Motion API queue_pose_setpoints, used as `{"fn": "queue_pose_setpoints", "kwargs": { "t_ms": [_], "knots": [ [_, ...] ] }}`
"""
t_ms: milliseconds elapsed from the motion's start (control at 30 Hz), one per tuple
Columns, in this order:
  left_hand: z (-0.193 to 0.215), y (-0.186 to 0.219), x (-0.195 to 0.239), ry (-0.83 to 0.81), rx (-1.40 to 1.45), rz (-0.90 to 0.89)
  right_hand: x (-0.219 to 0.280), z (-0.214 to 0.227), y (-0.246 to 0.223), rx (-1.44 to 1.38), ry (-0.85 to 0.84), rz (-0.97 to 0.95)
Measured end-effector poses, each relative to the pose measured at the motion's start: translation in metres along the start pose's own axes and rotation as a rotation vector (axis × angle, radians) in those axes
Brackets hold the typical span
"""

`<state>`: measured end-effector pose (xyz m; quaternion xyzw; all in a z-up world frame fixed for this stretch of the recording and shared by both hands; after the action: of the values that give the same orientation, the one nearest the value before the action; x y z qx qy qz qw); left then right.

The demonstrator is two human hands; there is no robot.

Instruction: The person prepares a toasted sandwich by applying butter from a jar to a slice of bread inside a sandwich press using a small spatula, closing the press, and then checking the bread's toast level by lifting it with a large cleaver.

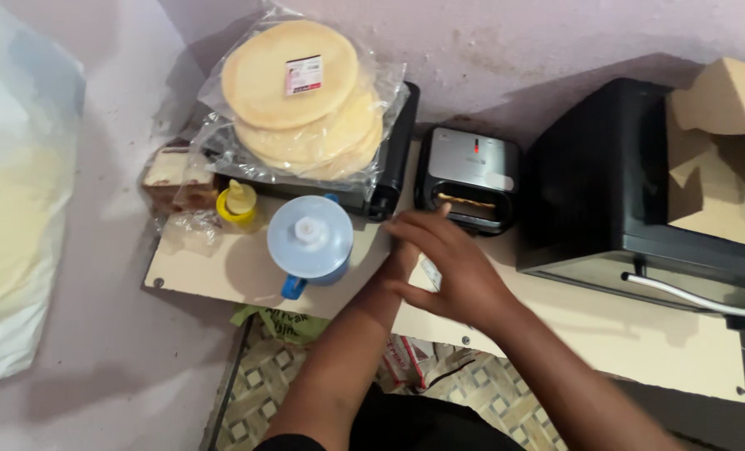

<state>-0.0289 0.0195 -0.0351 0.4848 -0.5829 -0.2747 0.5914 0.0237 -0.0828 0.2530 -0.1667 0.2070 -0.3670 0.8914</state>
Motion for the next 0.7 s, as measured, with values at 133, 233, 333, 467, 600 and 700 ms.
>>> {"fn": "queue_pose_setpoints", "kwargs": {
  "t_ms": [133, 233, 333, 467, 600, 700],
  "knots": [
    [0.005, 0.029, 0.026, -0.028, -0.041, -0.022, -0.096, -0.028, -0.053, 0.002, -0.140, 0.291],
    [0.011, 0.046, 0.036, -0.069, -0.102, 0.019, -0.121, -0.059, -0.069, 0.113, -0.321, 0.383],
    [0.013, 0.052, 0.040, -0.110, -0.007, 0.003, -0.123, -0.081, -0.066, 0.211, -0.446, 0.286],
    [0.008, 0.044, 0.027, -0.041, 0.072, -0.138, -0.119, -0.087, -0.062, 0.200, -0.404, 0.236],
    [0.008, 0.025, 0.014, -0.092, -0.086, -0.030, -0.115, -0.081, -0.061, 0.195, -0.296, 0.252],
    [0.021, 0.014, 0.017, -0.155, -0.098, -0.024, -0.084, -0.067, -0.041, -0.018, -0.157, 0.203]
  ]
}}
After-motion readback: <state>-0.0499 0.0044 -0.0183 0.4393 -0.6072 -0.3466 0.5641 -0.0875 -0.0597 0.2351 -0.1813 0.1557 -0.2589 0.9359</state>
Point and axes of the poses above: each hand's wrist, its own x-axis away from the middle knuckle, its own z-axis out of the back of the hand, y = z × x, the point moved 5 cm from there along -x, towards the middle knuckle, and after that the axes turned 9 degrees about x, right-handed, at the moved point
